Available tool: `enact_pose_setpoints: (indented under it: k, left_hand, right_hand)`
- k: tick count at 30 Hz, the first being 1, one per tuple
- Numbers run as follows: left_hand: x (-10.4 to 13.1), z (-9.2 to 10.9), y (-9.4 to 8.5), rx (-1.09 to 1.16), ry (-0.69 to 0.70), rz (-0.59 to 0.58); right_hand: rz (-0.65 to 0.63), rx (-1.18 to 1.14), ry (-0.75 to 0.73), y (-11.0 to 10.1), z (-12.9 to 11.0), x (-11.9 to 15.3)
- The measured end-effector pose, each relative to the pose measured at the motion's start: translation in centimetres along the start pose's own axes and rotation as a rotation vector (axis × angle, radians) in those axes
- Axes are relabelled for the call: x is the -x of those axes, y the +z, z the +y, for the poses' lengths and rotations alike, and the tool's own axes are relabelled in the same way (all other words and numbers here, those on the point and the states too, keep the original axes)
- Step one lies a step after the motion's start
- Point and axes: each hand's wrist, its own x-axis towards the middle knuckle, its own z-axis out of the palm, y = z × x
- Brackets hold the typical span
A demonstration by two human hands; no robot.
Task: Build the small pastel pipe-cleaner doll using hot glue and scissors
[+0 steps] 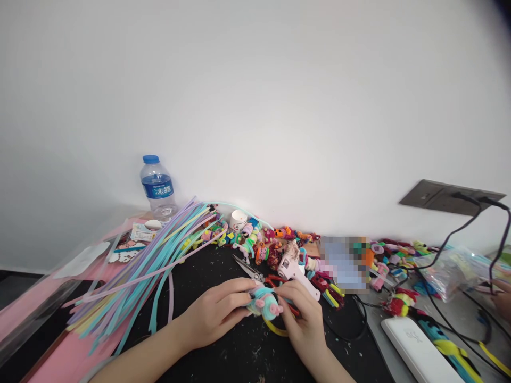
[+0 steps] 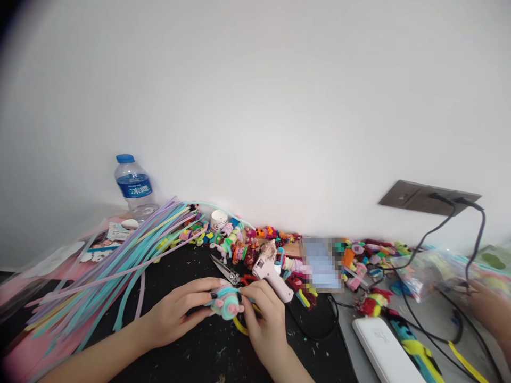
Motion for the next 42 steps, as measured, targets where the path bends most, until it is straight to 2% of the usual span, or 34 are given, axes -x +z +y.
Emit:
enact_pose_setpoints:
  k: [8,14,21,32,42]
  left_hand:
    - [0.0,0.1,0.1,-0.001,-0.069,0.042]
    - [0.0,-0.1,0.3,0.001,-0.146,0.061]
    - [0.0,0.1,0.4,0.045,-0.195,0.089]
    - [-0.5,0.5,0.8,0.277,-0.438,0.15]
    - [-0.9,1.1,0.7,0.324,-0.458,0.156]
  right_hand:
    - [0.002,0.015,-0.01,0.1,0.0,-0.1]
    - [-0.04,-0.028,0.012,0.2,0.2,-0.1]
    - [-0.025,-0.03,0.058,0.3,0.4,0.1]
    - [-0.001,0.019,0.074,0.5,0.4,0.2]
    - [-0.006,0.041,0.079,0.7,0.5,0.2]
